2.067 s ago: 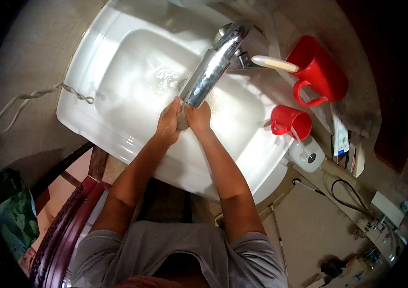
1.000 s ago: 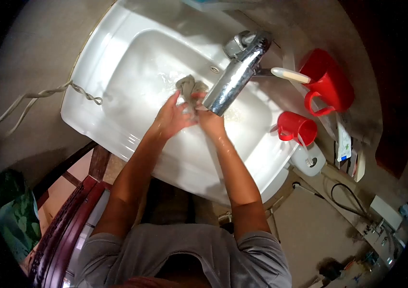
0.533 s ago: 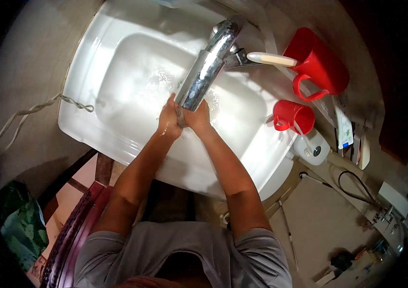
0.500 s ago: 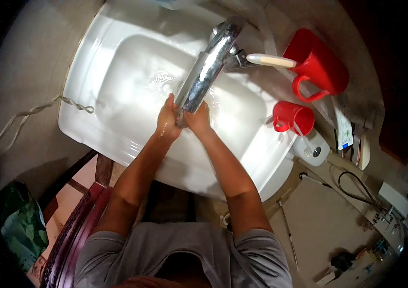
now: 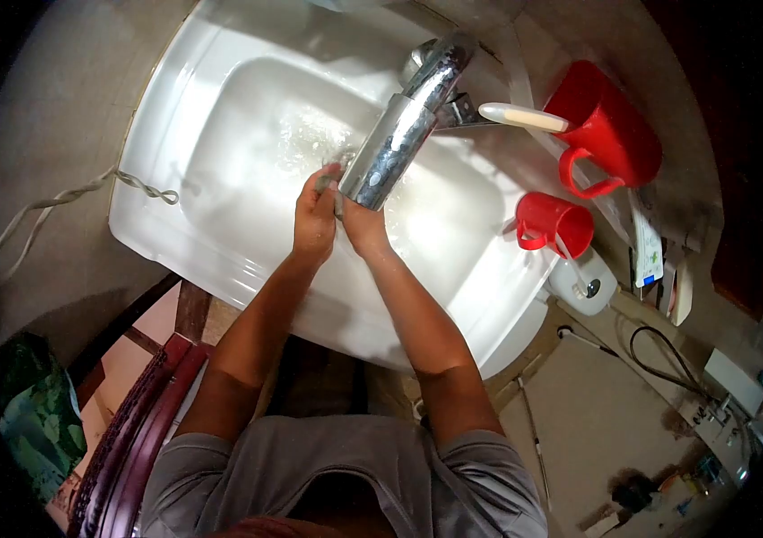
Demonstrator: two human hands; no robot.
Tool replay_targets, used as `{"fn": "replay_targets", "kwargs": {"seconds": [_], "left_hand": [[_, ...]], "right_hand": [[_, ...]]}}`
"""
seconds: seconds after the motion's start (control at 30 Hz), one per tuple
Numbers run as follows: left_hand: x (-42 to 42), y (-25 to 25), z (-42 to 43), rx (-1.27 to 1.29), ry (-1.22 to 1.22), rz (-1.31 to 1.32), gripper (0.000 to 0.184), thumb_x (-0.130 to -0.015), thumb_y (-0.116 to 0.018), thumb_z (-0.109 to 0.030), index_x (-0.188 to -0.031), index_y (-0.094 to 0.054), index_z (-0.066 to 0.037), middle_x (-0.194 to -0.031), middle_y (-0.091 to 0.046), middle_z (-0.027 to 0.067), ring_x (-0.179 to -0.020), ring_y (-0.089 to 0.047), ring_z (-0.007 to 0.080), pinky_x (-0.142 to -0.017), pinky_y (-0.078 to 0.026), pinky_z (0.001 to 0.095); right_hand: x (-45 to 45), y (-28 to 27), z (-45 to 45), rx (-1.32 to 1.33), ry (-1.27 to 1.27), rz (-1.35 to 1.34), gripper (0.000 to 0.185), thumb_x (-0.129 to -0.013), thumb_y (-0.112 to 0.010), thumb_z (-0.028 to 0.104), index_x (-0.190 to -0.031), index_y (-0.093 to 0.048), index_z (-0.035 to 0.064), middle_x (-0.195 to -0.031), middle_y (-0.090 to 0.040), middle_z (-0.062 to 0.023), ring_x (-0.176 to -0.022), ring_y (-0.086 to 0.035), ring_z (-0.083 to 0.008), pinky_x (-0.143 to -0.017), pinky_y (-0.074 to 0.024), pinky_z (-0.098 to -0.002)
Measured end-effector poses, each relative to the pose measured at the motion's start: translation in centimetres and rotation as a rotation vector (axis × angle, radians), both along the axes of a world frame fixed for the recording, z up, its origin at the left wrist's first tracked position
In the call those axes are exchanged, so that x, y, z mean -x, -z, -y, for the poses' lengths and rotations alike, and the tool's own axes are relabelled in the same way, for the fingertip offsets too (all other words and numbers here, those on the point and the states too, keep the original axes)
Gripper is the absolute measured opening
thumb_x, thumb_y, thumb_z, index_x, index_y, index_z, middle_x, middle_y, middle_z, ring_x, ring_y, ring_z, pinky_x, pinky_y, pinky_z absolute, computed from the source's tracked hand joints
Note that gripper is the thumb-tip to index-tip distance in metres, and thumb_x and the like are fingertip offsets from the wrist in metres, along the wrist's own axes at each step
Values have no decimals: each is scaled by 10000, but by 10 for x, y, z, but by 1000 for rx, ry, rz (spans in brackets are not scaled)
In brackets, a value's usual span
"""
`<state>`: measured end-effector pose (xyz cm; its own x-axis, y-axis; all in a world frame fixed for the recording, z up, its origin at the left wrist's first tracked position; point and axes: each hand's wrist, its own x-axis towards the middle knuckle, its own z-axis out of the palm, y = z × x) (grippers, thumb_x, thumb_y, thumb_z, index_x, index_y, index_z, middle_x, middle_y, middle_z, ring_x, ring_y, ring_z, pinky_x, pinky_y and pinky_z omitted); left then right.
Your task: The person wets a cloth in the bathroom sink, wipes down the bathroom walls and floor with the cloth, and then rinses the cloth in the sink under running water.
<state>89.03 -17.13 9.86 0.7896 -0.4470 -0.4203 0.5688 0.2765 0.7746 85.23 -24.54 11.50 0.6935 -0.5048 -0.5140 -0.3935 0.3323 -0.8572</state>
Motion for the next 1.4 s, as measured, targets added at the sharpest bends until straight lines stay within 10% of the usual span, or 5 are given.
{"fn": "replay_targets", "kwargs": {"seconds": [0.3,0.53,0.9,1.13,1.4], "left_hand": [[-29,-18,-17,-202,138,-206,449,-919,-473,-412,-1278,-455,-143,-1145,-537,33,-1035,-468,166,-822,-404,364],[-29,-21,4,117,74,-412,284,-900,-555,-261,-1107,-516,-70,-1003,-580,60,-903,-559,183,-733,-468,303],[-11,5,-4,47,-1,-93,266,-922,-493,-300,-1047,-518,-67,-889,-508,18,-828,-495,124,-749,-419,270],[-46,-31,-57,-935,678,387,495,-811,-617,-200,-1275,-466,-121,-930,-510,86,-876,-501,207,-803,-421,305],[-35,-19,-28,-240,397,380,432,-756,-597,-68,-1178,-508,-41,-1067,-496,91,-1006,-491,208,-859,-418,306]], "right_hand": [[1,-18,19,0,-159,53,272,-903,-524,146,-1144,-538,20,-1029,-565,-94,-930,-552,-157,-758,-455,-280],[19,-35,-5,896,-428,331,303,-777,-603,25,-1077,-572,56,-1016,-571,-124,-905,-587,-270,-726,-506,-337],[-3,3,23,793,-299,47,200,-932,-464,198,-1037,-501,32,-932,-580,-150,-836,-586,-253,-750,-456,-301],[0,-43,42,61,-322,50,210,-892,-518,87,-1093,-554,34,-985,-595,-49,-874,-546,-125,-763,-447,-264],[8,-29,36,-146,-58,224,277,-879,-544,128,-1145,-548,51,-1127,-572,-62,-1036,-541,-178,-915,-423,-333]]}}
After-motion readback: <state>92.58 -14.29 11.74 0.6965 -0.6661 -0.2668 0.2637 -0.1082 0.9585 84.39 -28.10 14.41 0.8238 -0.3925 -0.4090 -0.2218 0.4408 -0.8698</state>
